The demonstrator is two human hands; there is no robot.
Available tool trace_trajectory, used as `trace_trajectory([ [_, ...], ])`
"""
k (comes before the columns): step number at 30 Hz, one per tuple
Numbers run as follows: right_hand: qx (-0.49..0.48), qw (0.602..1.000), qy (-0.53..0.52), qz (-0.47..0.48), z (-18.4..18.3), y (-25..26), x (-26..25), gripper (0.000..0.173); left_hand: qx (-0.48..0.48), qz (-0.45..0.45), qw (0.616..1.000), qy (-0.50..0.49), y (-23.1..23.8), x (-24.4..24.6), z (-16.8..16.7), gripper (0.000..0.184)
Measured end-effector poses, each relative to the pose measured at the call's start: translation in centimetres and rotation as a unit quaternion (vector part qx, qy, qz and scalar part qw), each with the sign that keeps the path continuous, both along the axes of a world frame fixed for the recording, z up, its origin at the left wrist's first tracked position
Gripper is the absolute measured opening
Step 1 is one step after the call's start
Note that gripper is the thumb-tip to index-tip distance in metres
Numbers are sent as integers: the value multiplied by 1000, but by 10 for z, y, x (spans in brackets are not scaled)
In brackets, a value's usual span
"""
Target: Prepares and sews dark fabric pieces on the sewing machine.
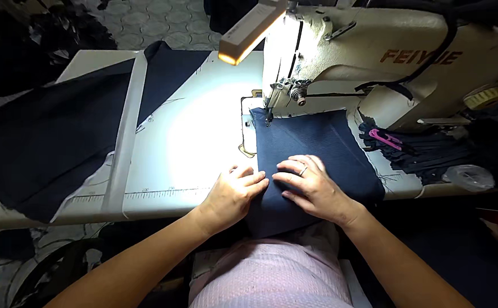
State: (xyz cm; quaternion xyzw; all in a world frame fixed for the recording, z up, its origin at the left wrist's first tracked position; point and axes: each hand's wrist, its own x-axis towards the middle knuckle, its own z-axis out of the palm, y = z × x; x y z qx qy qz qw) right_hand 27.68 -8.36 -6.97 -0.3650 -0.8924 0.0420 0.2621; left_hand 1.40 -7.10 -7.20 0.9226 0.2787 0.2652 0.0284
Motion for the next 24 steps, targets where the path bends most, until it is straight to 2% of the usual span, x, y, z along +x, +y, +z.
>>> trace_trajectory([
  [3,-36,999,-20,-28,-6,4,15,43,-4,14,999,31,-3,-10,0,40],
  [10,-28,999,-1,-22,-9,11,17,40,-12,25,999,29,5,-11,2,40],
  [15,-29,999,-19,-5,-2,42,20,40,-16,13,999,38,37,-9,1,44],
  [21,-10,1000,-13,20,-2,89,25,37,-82,19,993,81,76,-4,15,45],
  [24,-34,999,-12,37,1,112,27,37,-68,19,994,81,98,-4,14,46],
])
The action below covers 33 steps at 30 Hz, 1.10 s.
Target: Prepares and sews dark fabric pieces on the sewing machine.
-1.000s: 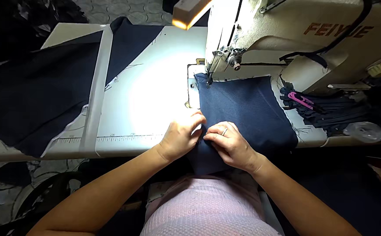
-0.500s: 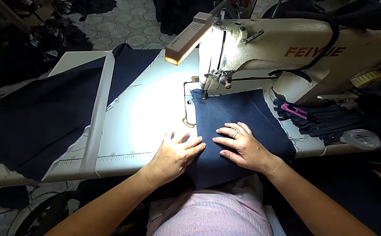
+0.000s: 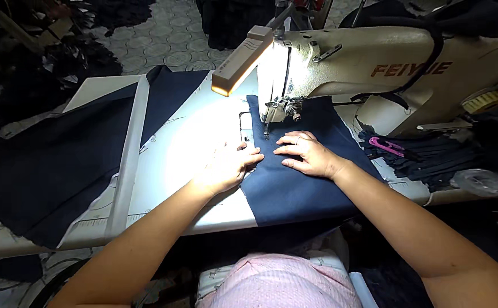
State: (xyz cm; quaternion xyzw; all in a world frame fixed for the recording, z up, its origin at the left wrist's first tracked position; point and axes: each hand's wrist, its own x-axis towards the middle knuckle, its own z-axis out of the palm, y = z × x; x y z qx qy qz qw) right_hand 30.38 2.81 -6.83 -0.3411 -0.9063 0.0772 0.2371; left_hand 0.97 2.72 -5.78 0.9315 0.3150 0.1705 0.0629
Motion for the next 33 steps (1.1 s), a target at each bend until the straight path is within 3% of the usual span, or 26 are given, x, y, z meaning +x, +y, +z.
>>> trace_trajectory([
  [7,-18,1000,21,14,3,38,1,34,-30,-2,999,18,34,3,9,46],
  [25,-44,999,16,21,4,55,3,34,-33,-33,999,4,53,1,7,44],
  [28,-117,984,-70,-114,35,28,-30,30,-56,-65,996,-1,63,2,9,48],
  [31,-78,969,-85,-219,39,-35,-102,52,-70,-119,990,-19,78,4,12,43],
  [33,-142,957,-103,-231,31,-70,-141,61,-84,-150,985,-28,88,7,13,43],
])
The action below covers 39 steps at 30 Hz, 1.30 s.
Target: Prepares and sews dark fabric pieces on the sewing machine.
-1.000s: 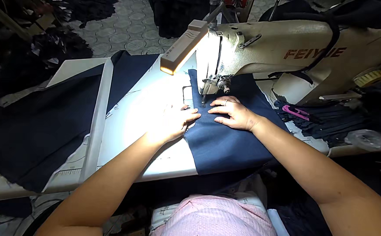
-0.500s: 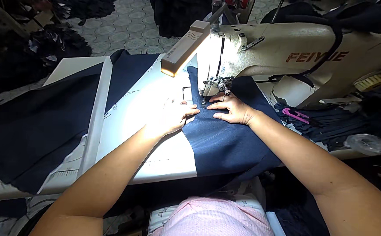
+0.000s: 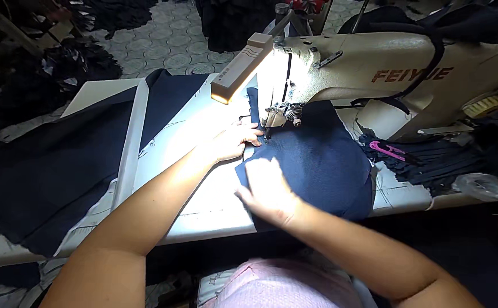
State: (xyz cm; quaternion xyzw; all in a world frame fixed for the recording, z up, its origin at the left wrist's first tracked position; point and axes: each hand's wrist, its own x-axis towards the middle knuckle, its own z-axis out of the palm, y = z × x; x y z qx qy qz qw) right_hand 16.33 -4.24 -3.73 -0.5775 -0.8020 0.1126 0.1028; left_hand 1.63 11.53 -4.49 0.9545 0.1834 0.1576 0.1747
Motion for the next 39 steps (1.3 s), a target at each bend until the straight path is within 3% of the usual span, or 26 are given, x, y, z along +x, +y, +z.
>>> trace_trajectory([
  [2,-60,997,-43,-10,-6,-14,-17,58,1,-18,1000,1,7,1,2,42],
  [4,-53,998,-39,-10,-11,-17,-14,50,16,-36,999,-5,12,0,3,42],
  [9,56,996,23,72,-21,-13,29,40,45,-35,998,1,11,-6,2,47],
  [14,169,956,144,190,-31,15,94,32,87,17,996,30,-6,-6,-3,48],
  [18,101,936,213,262,-23,54,139,37,123,96,984,86,-34,6,-1,48],
  [23,14,939,246,241,-7,92,157,39,115,201,957,172,-58,28,2,50],
  [32,38,966,141,212,2,142,158,37,147,332,909,204,-79,65,-2,42],
  [35,72,980,51,178,10,133,146,35,149,332,912,188,-77,65,-4,41],
  [37,128,980,-5,152,27,96,134,35,102,320,926,175,-73,60,5,40],
  [39,177,972,54,145,40,41,131,36,48,306,939,148,-65,47,20,36],
])
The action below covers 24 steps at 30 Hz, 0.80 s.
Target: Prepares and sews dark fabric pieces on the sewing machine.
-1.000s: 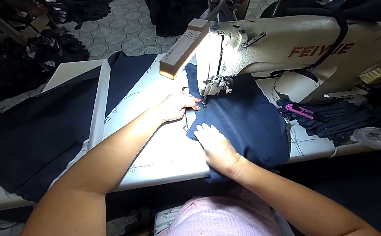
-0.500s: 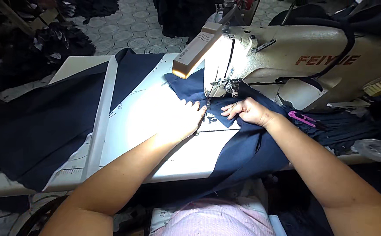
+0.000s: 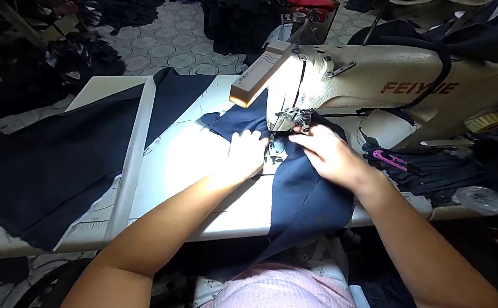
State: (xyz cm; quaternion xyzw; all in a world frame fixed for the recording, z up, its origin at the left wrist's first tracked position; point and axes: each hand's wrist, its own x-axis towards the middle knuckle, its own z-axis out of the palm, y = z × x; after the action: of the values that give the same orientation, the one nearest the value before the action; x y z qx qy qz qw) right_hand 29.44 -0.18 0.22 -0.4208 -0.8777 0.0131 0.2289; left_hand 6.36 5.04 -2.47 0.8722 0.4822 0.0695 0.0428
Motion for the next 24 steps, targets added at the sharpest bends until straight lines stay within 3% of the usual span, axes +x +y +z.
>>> trace_trajectory([
  [2,-35,988,144,32,-6,-66,14,22,39,-14,994,-100,14,-17,10,31],
  [4,-226,946,229,26,-33,-128,35,26,73,-16,985,-156,35,-34,17,31],
  [6,-453,869,186,-74,-71,-163,44,33,40,-28,986,-159,61,-47,15,36],
  [7,-538,812,172,-150,-94,-169,41,35,11,-38,989,-141,75,-51,11,40],
  [9,-602,712,263,-248,-133,-177,20,40,-56,-46,993,-98,93,-53,-1,48],
  [10,-613,673,334,-243,-143,-178,7,28,-85,-35,993,-75,96,-51,-5,53],
  [11,-630,631,397,-219,-144,-177,-6,26,-104,-11,993,-47,95,-49,-6,57],
  [13,-683,561,446,-138,-122,-166,-29,48,-104,47,993,1,85,-43,-3,62],
  [14,-697,547,451,-104,-103,-158,-37,51,-96,79,992,25,77,-41,2,64],
  [16,-674,588,439,-90,-57,-138,-43,41,-82,133,986,63,59,-40,14,70],
  [19,-521,719,425,-175,-3,-82,-39,29,-91,189,974,83,36,-45,24,81],
  [22,-374,783,385,-316,13,2,-29,29,-108,236,963,74,13,-45,22,88],
  [24,-278,840,290,-365,16,53,-20,35,-128,267,952,81,-4,-38,23,90],
])
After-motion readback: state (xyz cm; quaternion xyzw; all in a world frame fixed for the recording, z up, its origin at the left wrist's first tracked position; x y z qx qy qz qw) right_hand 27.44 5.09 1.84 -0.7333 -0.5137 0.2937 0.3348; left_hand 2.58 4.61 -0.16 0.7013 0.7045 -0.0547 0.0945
